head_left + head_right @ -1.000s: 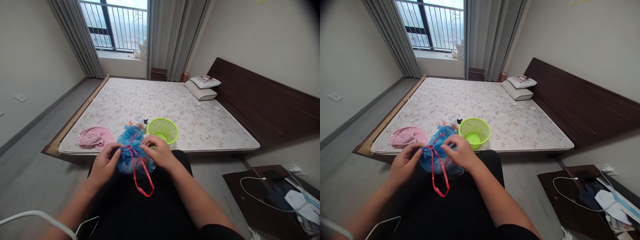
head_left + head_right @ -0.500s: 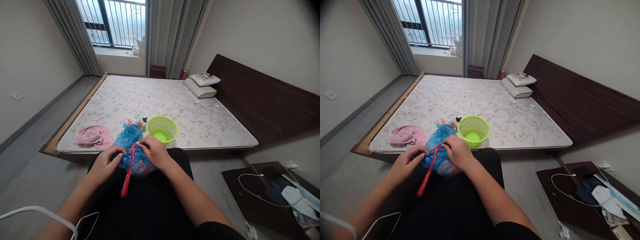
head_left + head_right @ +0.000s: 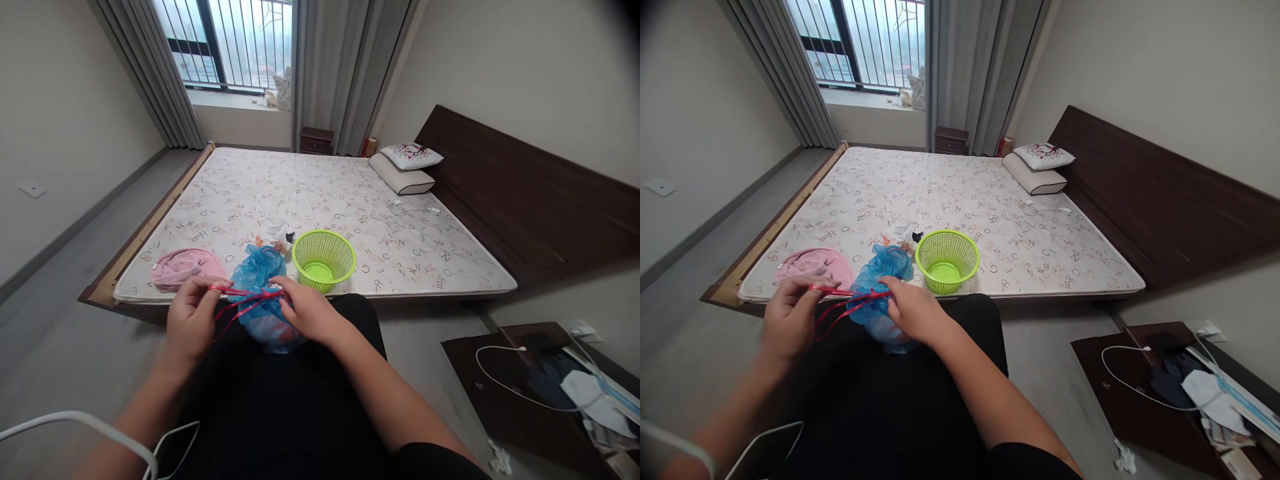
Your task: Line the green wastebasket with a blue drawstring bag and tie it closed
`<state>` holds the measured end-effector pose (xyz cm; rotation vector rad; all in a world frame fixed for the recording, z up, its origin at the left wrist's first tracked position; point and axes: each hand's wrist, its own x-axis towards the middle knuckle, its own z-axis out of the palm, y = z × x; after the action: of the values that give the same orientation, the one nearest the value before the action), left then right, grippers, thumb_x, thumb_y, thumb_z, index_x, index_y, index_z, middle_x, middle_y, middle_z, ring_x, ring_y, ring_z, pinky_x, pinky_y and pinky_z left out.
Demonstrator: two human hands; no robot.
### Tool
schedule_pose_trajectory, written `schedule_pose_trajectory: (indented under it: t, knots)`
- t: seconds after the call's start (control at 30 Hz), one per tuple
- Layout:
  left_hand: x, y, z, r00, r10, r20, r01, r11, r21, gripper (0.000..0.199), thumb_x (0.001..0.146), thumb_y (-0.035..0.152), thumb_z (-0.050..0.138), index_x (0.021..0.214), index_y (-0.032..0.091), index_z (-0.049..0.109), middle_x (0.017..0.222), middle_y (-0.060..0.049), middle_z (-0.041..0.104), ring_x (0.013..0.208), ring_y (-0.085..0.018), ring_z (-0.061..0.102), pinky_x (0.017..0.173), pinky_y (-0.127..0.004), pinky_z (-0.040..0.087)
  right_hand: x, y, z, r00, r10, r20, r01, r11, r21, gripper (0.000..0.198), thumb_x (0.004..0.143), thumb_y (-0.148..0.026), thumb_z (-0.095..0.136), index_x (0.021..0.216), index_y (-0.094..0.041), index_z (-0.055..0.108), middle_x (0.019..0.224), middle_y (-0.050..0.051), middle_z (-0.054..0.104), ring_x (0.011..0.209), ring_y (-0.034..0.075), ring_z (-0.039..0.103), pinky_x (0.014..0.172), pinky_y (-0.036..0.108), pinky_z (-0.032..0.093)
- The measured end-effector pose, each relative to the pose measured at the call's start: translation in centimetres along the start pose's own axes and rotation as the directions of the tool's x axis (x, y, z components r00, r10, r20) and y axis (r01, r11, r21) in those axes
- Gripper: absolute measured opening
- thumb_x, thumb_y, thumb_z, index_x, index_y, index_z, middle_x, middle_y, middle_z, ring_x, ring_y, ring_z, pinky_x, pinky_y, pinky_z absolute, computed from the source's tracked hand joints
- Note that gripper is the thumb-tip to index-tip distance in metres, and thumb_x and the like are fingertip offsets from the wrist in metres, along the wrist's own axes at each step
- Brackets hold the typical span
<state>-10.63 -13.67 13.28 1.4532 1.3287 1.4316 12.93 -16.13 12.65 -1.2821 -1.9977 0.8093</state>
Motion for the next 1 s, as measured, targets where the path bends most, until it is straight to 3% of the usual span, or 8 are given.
schedule_pose_trajectory:
  t: [0.13, 0.27, 0.47, 0.63, 0.73, 0.8, 0.9, 1.0]
  knots:
    - [1.3, -0.3, -0.5, 0.956, -0.270, 0.112, 0.293, 0.869, -0.398, 0.021, 0.084, 0.034, 0.070, 0.076, 0.022, 0.055, 0.062, 0.001, 0.058, 0.064, -0.017, 0.061, 0.069, -0.032, 0.056, -0.1, 0.5, 0.3, 0.998, 0.017, 0.061, -0.024, 0.992, 0.127, 0.026, 0.097, -0.022, 0.064, 0.122, -0.024, 0.072, 0.105, 0.004, 0.076, 0.087, 0.016, 0.066, 0.080, 0.030, 0.047]
    - [2.6, 0.1, -1.5, 0.916, -0.374, 0.143, 0.386, 0.728, -0.567, 0.026, 0.083, 0.028, 0.068, 0.067, 0.020, 0.049, 0.056, 0.002, 0.047, 0.055, -0.012, 0.049, 0.063, -0.029, 0.053, 0.0, 0.7, 1.1, 0.991, 0.069, -0.113, -0.029, 0.946, 0.322, 0.017, 0.095, -0.033, 0.070, 0.106, -0.024, 0.078, 0.093, 0.002, 0.076, 0.076, 0.015, 0.062, 0.074, 0.030, 0.048]
    - [2.0, 0.7, -3.4, 0.890, -0.285, 0.356, 0.456, 0.592, -0.664, 0.028, 0.080, 0.035, 0.071, 0.064, 0.020, 0.054, 0.041, 0.004, 0.033, 0.051, -0.013, 0.047, 0.058, -0.027, 0.054, 0.5, 0.5, 2.6, 0.840, 0.225, -0.493, 0.118, 0.813, 0.571, 0.017, 0.093, -0.038, 0.070, 0.097, -0.024, 0.079, 0.096, 0.004, 0.071, 0.091, 0.018, 0.066, 0.083, 0.032, 0.053]
    - [1.5, -0.6, -3.2, 0.851, -0.276, 0.448, 0.525, 0.503, -0.687, 0.008, 0.074, 0.020, 0.072, 0.081, 0.020, 0.067, 0.048, 0.009, 0.049, 0.035, -0.006, 0.037, 0.055, -0.031, 0.060, 1.2, 1.2, 3.7, 0.764, 0.388, -0.515, 0.125, 0.694, 0.709, 0.024, 0.092, -0.046, 0.069, 0.096, -0.023, 0.074, 0.097, 0.002, 0.068, 0.095, 0.018, 0.063, 0.091, 0.033, 0.051]
    - [1.4, -1.7, -1.5, 0.840, -0.390, 0.378, 0.541, 0.543, -0.643, 0.034, 0.071, 0.009, 0.076, 0.102, 0.024, 0.073, 0.079, 0.004, 0.072, 0.046, -0.007, 0.055, 0.043, -0.019, 0.051, 1.4, 1.5, 4.4, 0.759, 0.454, -0.467, 0.130, 0.597, 0.791, 0.025, 0.093, -0.048, 0.067, 0.098, -0.024, 0.070, 0.094, 0.000, 0.068, 0.091, 0.016, 0.062, 0.090, 0.031, 0.049]
    - [0.9, -2.2, -0.1, 0.822, -0.429, 0.375, 0.569, 0.638, -0.519, 0.044, 0.071, 0.010, 0.083, 0.111, 0.023, 0.074, 0.102, -0.002, 0.077, 0.071, -0.013, 0.071, 0.053, -0.019, 0.057, 1.4, 1.2, 4.5, 0.780, 0.452, -0.432, 0.125, 0.565, 0.816, 0.025, 0.093, -0.048, 0.067, 0.099, -0.024, 0.069, 0.094, 0.000, 0.067, 0.089, 0.016, 0.062, 0.088, 0.030, 0.049]
    - [-0.2, -2.4, 1.7, 0.768, -0.355, 0.534, 0.550, 0.792, -0.265, 0.058, 0.071, 0.025, 0.092, 0.125, 0.021, 0.073, 0.121, -0.012, 0.076, 0.102, -0.024, 0.075, 0.081, -0.027, 0.063, 1.3, 0.6, 4.4, 0.820, 0.405, -0.404, 0.087, 0.609, 0.788, 0.025, 0.094, -0.048, 0.066, 0.099, -0.024, 0.068, 0.093, 0.001, 0.068, 0.088, 0.016, 0.062, 0.084, 0.029, 0.051]
    - [-0.9, -2.5, 2.4, 0.654, -0.323, 0.684, 0.477, 0.878, -0.043, 0.063, 0.071, 0.040, 0.093, 0.126, 0.019, 0.074, 0.116, -0.014, 0.078, 0.108, -0.031, 0.074, 0.086, -0.034, 0.062, 1.0, 0.5, 3.6, 0.857, 0.347, -0.381, 0.055, 0.673, 0.737, 0.026, 0.094, -0.048, 0.065, 0.097, -0.023, 0.070, 0.095, 0.002, 0.069, 0.089, 0.017, 0.063, 0.085, 0.030, 0.051]
